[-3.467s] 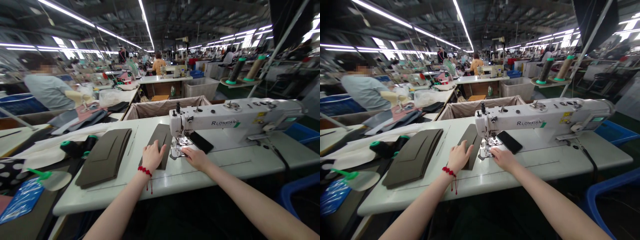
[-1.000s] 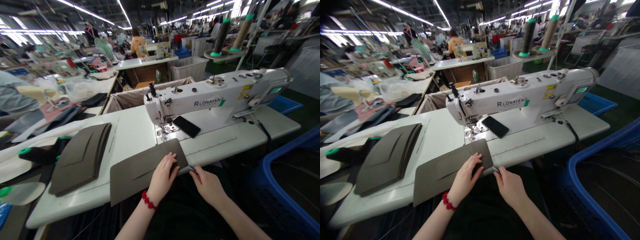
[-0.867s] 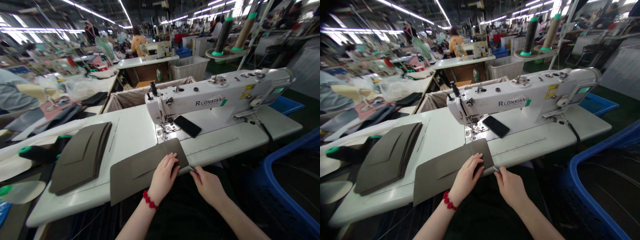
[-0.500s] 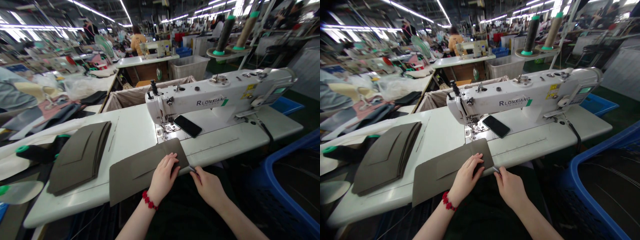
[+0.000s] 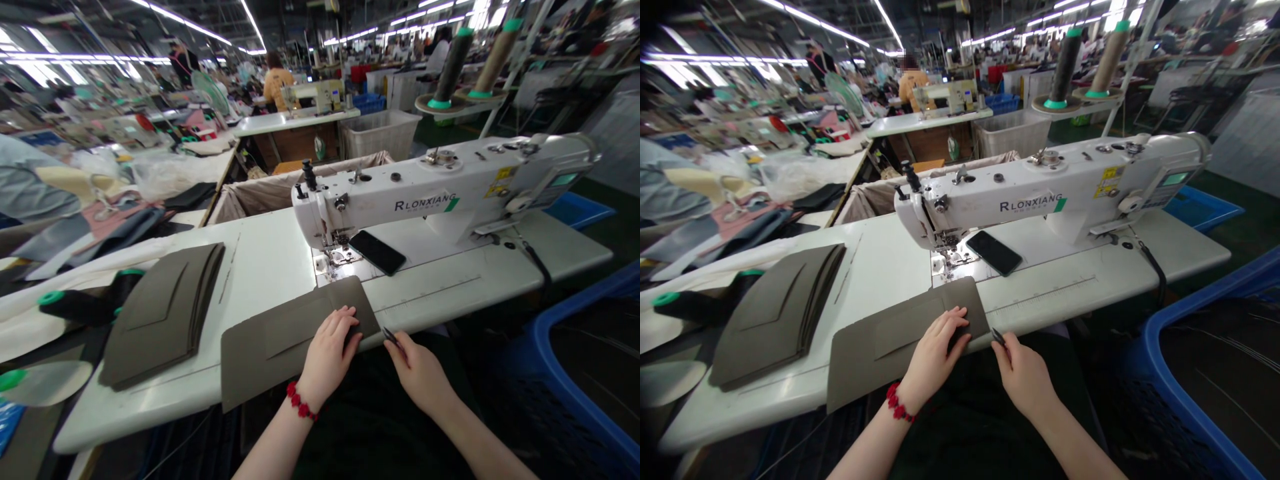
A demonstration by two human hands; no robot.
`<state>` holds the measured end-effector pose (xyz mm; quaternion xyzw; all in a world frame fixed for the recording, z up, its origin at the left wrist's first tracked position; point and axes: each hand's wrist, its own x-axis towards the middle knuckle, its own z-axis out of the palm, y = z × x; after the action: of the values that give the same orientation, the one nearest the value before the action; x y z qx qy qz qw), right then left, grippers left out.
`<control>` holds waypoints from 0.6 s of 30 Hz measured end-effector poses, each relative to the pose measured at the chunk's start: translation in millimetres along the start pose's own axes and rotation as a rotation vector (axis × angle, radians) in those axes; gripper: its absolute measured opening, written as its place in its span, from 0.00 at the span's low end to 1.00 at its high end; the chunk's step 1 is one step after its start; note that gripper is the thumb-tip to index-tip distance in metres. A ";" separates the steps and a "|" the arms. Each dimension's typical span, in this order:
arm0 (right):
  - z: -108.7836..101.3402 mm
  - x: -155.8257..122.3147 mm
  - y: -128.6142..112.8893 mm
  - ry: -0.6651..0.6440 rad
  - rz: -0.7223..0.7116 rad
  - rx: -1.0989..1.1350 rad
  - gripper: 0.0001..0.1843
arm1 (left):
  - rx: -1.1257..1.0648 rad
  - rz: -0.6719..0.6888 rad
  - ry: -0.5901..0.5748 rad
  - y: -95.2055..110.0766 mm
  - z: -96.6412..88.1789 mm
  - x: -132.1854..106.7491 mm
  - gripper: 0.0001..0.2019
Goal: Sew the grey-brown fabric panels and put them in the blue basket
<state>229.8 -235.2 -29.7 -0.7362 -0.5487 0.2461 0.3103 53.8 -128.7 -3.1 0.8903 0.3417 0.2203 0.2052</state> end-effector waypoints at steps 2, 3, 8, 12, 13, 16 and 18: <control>0.9 -3.0 1.3 0.014 -0.034 -0.135 0.14 | -0.007 -0.005 0.008 2.9 -0.7 0.3 0.07; 1.8 -4.2 1.8 0.015 -0.054 -0.175 0.13 | -0.004 -0.005 0.015 5.1 -0.6 0.6 0.07; 5.3 -5.8 3.8 0.031 -0.094 -0.230 0.14 | 0.067 -0.002 0.016 20.4 6.9 4.8 0.06; 1.1 -6.0 4.5 0.037 -0.066 -0.226 0.13 | 0.084 -0.002 -0.001 28.6 17.0 10.7 0.03; -0.5 -6.1 4.3 0.030 -0.064 -0.222 0.13 | 0.083 -0.004 0.000 29.5 18.7 12.0 0.01; -4.0 -5.6 3.3 0.002 -0.072 -0.204 0.13 | 0.088 -0.023 0.005 30.5 21.8 14.7 0.03; -4.7 -4.7 2.5 -0.008 -0.080 -0.195 0.13 | 0.092 -0.039 0.009 30.3 22.8 15.7 0.03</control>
<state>233.4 -241.1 -28.2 -0.7394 -0.6002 0.1820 0.2447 92.2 -143.3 -2.3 0.8910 0.3696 0.2043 0.1665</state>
